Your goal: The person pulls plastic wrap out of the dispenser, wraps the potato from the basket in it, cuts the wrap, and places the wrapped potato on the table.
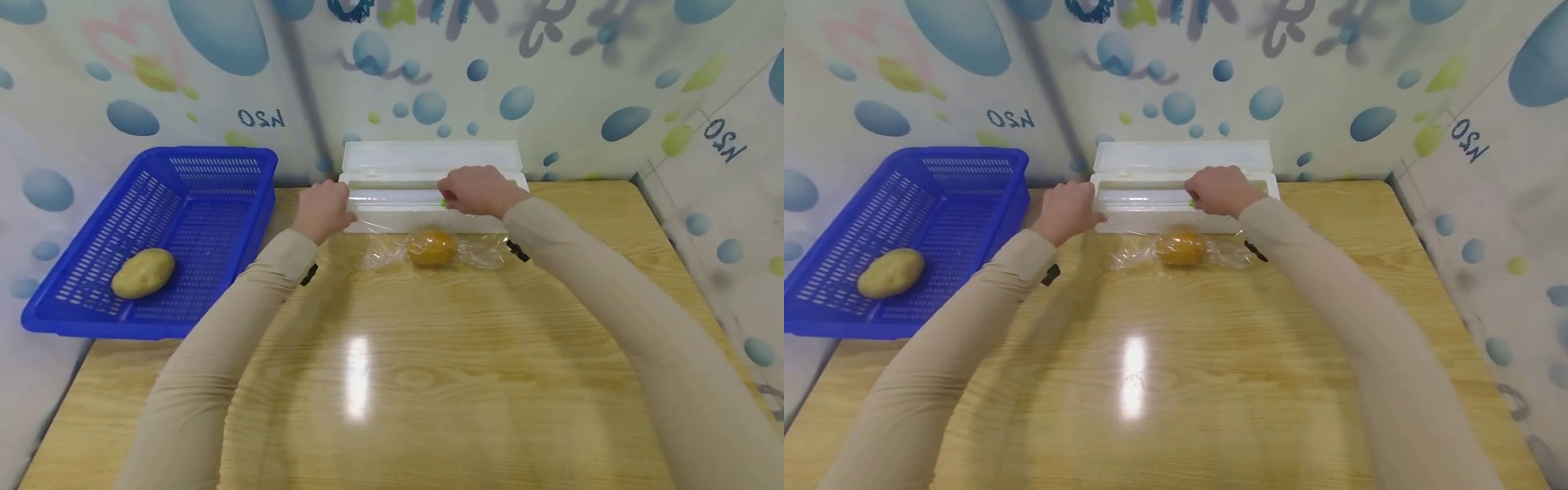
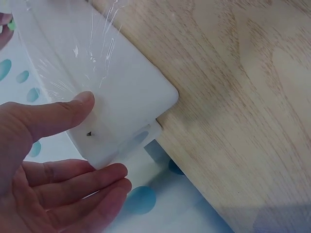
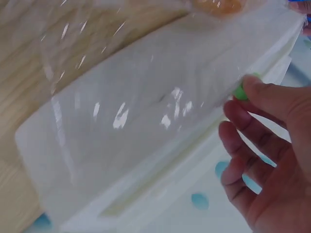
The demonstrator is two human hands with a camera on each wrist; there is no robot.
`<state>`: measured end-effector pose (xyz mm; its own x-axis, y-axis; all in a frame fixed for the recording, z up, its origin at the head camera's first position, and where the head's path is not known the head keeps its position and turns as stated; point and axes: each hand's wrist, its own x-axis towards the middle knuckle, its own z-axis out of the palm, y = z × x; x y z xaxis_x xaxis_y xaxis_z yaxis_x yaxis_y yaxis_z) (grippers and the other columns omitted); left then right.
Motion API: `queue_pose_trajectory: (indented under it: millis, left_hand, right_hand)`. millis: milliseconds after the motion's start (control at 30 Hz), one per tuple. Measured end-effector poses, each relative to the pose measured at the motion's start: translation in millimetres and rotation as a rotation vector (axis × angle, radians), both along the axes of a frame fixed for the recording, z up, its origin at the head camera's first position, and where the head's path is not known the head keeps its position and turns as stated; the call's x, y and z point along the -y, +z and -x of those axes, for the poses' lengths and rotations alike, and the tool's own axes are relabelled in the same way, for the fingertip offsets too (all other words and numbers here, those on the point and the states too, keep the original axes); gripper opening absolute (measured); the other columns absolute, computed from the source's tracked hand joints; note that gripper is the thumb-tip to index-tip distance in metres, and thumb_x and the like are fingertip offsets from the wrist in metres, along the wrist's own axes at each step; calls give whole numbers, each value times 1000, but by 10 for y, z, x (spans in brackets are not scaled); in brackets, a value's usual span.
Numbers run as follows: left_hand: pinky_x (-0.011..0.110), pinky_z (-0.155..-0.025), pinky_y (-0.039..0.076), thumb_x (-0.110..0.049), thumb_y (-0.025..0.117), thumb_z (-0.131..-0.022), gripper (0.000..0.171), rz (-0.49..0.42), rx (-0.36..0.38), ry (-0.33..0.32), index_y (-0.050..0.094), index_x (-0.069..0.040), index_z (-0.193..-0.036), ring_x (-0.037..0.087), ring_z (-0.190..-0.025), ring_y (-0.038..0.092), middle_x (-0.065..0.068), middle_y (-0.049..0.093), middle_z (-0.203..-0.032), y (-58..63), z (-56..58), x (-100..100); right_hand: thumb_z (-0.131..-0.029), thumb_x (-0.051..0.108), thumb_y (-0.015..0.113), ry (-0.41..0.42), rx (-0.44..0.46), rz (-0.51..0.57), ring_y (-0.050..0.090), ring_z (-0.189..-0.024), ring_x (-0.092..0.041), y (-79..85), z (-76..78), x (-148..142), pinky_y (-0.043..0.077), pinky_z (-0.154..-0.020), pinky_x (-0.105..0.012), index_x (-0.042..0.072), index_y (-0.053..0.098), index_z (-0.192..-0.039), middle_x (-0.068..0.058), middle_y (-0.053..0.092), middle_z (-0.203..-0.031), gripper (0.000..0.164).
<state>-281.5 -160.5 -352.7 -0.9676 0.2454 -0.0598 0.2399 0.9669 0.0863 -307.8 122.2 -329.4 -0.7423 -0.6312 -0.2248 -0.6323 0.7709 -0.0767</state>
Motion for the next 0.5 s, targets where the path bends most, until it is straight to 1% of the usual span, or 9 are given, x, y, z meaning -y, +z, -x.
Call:
queue_pose_trajectory:
  millis: [100,200,333,500]
  left_hand:
    - [50,-62,51,-29,74,-83,31,3,9,-4,57,-3,-84,37,-75,60,16,63,-85,6,17,-26]
    - [52,-63,51,-28,75,-83,31,10,19,-4,57,-3,-84,37,-76,59,16,62,-85,7,31,-40]
    - [52,-65,50,-28,75,-83,30,2,34,-2,56,-4,-83,35,-74,58,14,60,-82,14,36,-2]
    - [49,-63,50,-27,75,-83,30,-9,41,4,55,-5,-80,31,-70,56,12,59,-78,6,27,-9]
  right_hand:
    - [-94,15,61,-30,17,-37,51,-76,-25,44,-7,-241,39,-61,-39,11,52,-81,-4,52,-76,16]
    - [-93,12,62,-36,45,-21,50,-74,-25,74,-41,-436,37,-60,-38,10,51,-79,-4,50,-73,18]
    - [-94,11,62,0,49,-9,49,-73,-25,73,-39,-483,36,-60,-38,10,51,-81,-4,50,-73,17]
    - [-94,12,62,21,36,-71,52,-71,-25,75,-36,-481,39,-58,-38,11,53,-84,-3,54,-76,14]
